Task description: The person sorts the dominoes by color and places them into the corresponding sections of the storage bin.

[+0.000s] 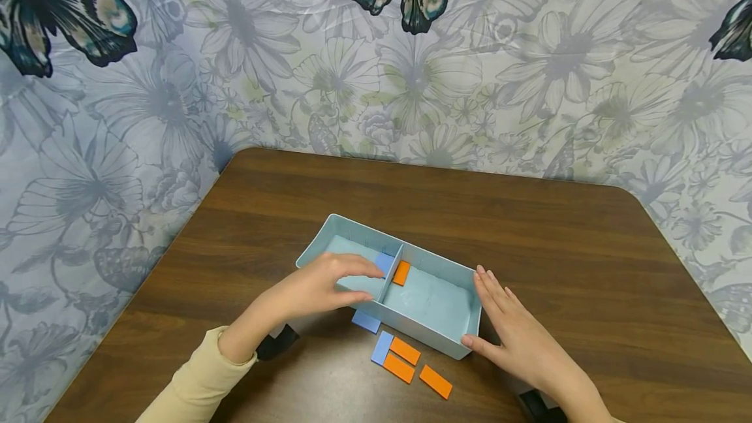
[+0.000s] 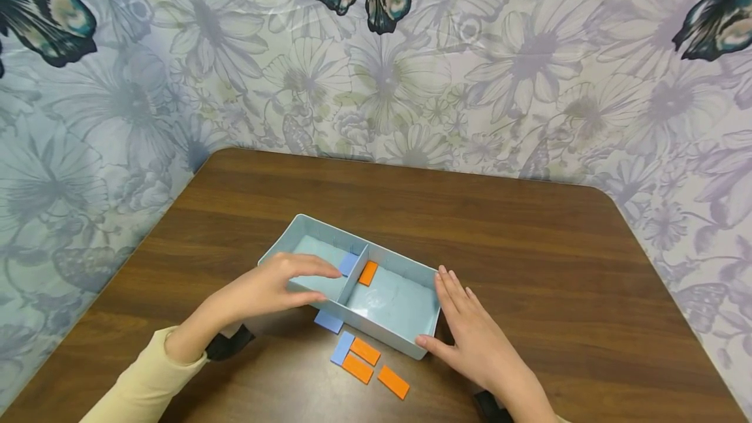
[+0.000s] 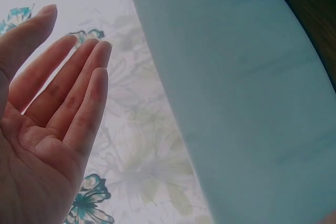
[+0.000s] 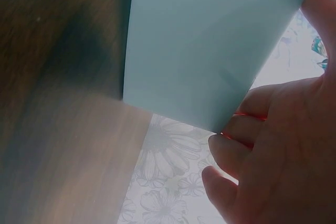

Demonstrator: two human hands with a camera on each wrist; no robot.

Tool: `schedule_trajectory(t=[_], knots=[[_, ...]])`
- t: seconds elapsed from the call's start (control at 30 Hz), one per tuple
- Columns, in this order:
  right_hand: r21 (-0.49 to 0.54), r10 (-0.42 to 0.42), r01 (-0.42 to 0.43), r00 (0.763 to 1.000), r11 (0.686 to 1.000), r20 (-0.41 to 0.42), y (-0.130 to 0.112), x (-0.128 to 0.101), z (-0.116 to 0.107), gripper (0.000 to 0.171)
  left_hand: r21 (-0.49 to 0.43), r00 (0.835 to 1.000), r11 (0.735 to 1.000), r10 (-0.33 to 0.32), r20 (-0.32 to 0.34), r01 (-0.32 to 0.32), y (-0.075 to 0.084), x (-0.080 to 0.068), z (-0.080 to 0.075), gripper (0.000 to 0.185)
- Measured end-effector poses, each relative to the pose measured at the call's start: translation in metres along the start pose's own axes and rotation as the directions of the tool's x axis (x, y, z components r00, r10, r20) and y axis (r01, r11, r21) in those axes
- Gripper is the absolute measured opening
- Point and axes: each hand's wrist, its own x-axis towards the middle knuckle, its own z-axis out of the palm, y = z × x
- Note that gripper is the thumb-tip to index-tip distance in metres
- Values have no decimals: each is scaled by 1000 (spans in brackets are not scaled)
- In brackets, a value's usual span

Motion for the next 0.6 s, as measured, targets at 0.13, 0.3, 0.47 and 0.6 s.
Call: schedule_trajectory(t=[0.13,0.3,0.47,0.6], knots=[[-1,2,-2,1000,1000,0,0,0,0,90,9,1000,999,31,8,-31,4,-1,3,34],[2,-1,1,1000,1000,0,0,0,0,90,10,999,1000,26,34,-26,8,-5,7,34],[2,-7,7,1000,1000,-6,0,0,0,90,14,998,1000,25,55,-25,12,-10,13,31],[1,-8,8,1000,1000,-6,0,0,0,90,12,997,999,50,66,-51,16,-13,17,27]])
